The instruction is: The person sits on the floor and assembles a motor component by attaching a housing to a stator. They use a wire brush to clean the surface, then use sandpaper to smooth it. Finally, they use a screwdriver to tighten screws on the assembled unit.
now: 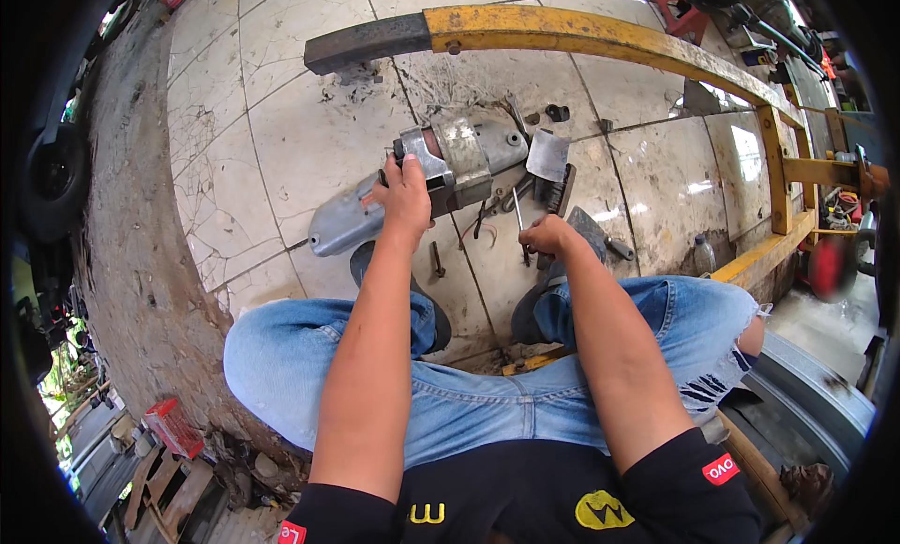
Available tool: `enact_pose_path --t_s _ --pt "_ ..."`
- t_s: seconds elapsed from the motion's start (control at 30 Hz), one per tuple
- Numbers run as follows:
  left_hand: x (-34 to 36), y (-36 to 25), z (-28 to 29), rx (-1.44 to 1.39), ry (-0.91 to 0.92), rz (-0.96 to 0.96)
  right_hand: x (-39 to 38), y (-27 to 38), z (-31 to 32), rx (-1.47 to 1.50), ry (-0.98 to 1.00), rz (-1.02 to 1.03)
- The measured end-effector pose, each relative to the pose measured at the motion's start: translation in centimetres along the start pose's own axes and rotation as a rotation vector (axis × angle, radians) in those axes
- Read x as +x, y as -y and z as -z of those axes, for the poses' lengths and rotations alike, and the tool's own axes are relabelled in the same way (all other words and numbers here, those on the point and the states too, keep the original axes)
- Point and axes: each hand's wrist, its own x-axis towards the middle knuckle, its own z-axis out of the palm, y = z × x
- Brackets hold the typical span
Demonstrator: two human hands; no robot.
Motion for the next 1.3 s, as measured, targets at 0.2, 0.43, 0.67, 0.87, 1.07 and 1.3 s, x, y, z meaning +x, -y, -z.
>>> enact_pose_path --t_s 0.2,0.43,0.67,0.87,1.07,1.3 --pt "0.1 0.3 0.3 -0.035 0.004 0.016 -0.3 -1.5 -0.3 -0.069 -0.540 -0.151" --pt "1.2 1.8 0.2 0.001 -0.018 -0.031 3.2 -3.4 -0.6 -0.112 -0.472 -0.211" --pt "1.2 1.4 0.0 -0.024 -0.057 -0.046 1.9 -2.8 0.2 0.009 -0.585 -0.226" --pt "2.6 3.5 -0.7 -0.012 -0.080 -0.093 -4.0 1.4 4.0 0.325 -0.597 -0.195" --pt "2.1 2.3 -0.8 -0.022 -0.095 -0.055 -10.6 7.9 4.1 0.122 -0.774 0.443" --pt "1.2 1.5 -1.1 -0.075 -0.071 -0.055 -16.6 7.7 -2.5 -0.172 -0.542 0.755"
